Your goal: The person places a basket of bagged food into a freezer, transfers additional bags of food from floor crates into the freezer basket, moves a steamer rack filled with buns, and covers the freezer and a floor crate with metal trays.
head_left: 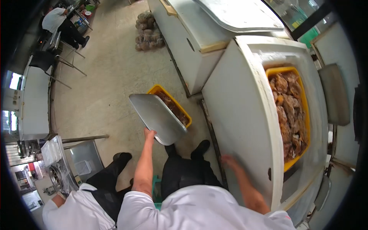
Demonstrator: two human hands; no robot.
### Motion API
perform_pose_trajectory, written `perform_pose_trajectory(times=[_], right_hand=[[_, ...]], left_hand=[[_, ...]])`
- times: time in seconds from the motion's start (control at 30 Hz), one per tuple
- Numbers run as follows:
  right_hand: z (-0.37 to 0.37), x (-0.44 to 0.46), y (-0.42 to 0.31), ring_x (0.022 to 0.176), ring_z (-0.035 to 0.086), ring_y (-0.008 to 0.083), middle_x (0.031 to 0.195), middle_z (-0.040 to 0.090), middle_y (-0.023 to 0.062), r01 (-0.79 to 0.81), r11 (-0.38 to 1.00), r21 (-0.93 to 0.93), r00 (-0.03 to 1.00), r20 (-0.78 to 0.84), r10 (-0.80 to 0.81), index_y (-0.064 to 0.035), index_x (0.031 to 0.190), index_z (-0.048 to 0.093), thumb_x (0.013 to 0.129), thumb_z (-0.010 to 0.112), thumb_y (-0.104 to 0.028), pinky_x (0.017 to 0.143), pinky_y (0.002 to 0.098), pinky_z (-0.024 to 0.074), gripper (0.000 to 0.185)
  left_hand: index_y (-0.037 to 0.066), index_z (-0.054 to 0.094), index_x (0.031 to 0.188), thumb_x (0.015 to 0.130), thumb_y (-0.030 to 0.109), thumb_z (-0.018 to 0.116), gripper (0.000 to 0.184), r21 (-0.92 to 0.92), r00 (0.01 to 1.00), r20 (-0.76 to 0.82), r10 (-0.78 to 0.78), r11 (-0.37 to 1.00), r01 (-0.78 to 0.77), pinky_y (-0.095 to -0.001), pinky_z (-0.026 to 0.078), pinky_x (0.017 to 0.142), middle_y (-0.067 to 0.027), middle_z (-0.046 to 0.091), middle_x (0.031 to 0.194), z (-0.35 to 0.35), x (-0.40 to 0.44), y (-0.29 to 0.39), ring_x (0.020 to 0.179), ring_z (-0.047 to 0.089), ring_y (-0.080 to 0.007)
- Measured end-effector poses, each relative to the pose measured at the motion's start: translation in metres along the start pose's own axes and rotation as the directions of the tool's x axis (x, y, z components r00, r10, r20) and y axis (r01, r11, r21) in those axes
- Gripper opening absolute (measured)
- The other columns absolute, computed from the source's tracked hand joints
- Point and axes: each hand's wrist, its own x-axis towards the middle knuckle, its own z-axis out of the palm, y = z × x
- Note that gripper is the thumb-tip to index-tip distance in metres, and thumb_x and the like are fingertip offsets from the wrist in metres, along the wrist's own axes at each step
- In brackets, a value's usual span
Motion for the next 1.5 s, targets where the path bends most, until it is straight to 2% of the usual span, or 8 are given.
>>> perform_pose_trajectory(times=[0.03,0.1,0.33,0.57,0.73,1.0,1.27,1.5], right_hand=[[-0.006,0.033,0.066,0.103,0.062,0.0213,0.113,0.066,0.0058,-0.016,0.999,0.046,1.0,0.013,0.015,-0.014,0.134,0.054,0.093,0.056,-0.029,0.086,0.0435,0.051,0.044],[0.007,-0.022,0.057,0.112,0.057,0.0251,0.128,0.058,0.0085,-0.178,0.982,-0.071,0.983,-0.068,0.173,-0.0121,0.136,0.051,0.095,0.051,-0.032,0.089,0.0459,0.0501,0.046],[0.068,-0.083,0.125,0.086,0.063,0.0223,0.108,0.065,0.0077,-0.283,0.923,0.259,0.925,-0.18,0.334,-0.0099,0.128,0.055,0.091,0.056,-0.02,0.075,0.0438,0.0535,0.038],[0.094,-0.055,0.099,0.082,0.064,0.0201,0.098,0.064,0.0064,-0.174,0.937,0.302,0.951,-0.197,0.24,-0.0085,0.119,0.058,0.091,0.054,-0.013,0.068,0.035,0.0543,0.029],[0.084,0.032,0.067,0.086,0.063,0.0181,0.099,0.064,0.0047,-0.124,0.941,0.316,0.975,-0.138,0.175,-0.0096,0.12,0.056,0.094,0.055,-0.017,0.071,0.0343,0.0525,0.027],[0.052,0.063,-0.035,0.091,0.063,0.0169,0.104,0.065,0.0036,0.087,0.935,0.344,0.979,-0.203,-0.017,-0.0098,0.116,0.058,0.092,0.058,-0.017,0.078,0.0354,0.0513,0.025],[0.075,0.086,0.026,0.074,0.066,0.0239,0.096,0.066,0.01,-0.095,0.91,0.403,0.961,-0.2,0.189,-0.0074,0.112,0.059,0.09,0.049,-0.01,0.06,0.04,0.0552,0.024],[0.137,0.069,-0.045,0.075,0.067,0.0248,0.095,0.067,0.0105,-0.126,0.908,0.401,0.887,-0.365,0.284,-0.0066,0.116,0.058,0.088,0.05,-0.007,0.061,0.0414,0.0561,0.029]], left_hand=[[-0.006,0.051,0.112,0.054,-0.01,0.061,0.059,0.008,1.0,-0.012,-0.009,1.0,0.01,-0.0417,0.048,0.086,-0.0196,0.062,0.107,0.008,0.009,-0.007,0.098,0.062,-0.033],[-0.005,0.049,0.116,0.056,-0.011,0.061,0.061,0.064,0.999,-0.043,0.008,0.998,-0.006,-0.0418,0.047,0.09,-0.0202,0.06,0.112,0.017,0.037,-0.049,0.104,0.059,-0.0345],[-0.005,0.039,0.13,0.059,-0.013,0.06,0.074,-0.012,0.987,-0.023,-0.161,0.987,0.161,-0.0411,0.042,0.099,-0.0237,0.052,0.126,0.017,0.094,-0.072,0.116,0.051,-0.0366],[-0.005,0.04,0.126,0.062,-0.014,0.058,0.067,0.001,0.995,-0.054,-0.08,0.997,0.08,-0.0402,0.044,0.096,-0.0202,0.056,0.12,-0.004,0.072,-0.014,0.11,0.056,-0.032],[-0.003,0.041,0.126,0.063,-0.017,0.056,0.066,-0.102,0.994,0.093,0.05,0.994,-0.04,-0.0375,0.046,0.092,-0.0158,0.058,0.114,-0.021,0.048,0.064,0.104,0.059,-0.0272],[-0.001,0.045,0.112,0.062,-0.013,0.058,0.053,-0.053,0.98,-0.01,0.201,0.978,-0.201,-0.0376,0.047,0.089,-0.0145,0.06,0.105,0.061,0.11,0.129,0.096,0.06,-0.0279],[-0.005,0.049,0.107,0.06,-0.013,0.058,0.048,-0.205,0.993,0.077,0.091,0.976,-0.074,-0.0388,0.049,0.082,-0.0164,0.062,0.101,0.054,0.132,0.156,0.091,0.061,-0.0284],[-0.008,0.048,0.118,0.06,-0.013,0.055,0.059,-0.227,0.982,0.188,-0.002,0.973,0.045,-0.0365,0.049,0.085,-0.0177,0.061,0.109,-0.028,0.2,0.203,0.099,0.062,-0.0284]])
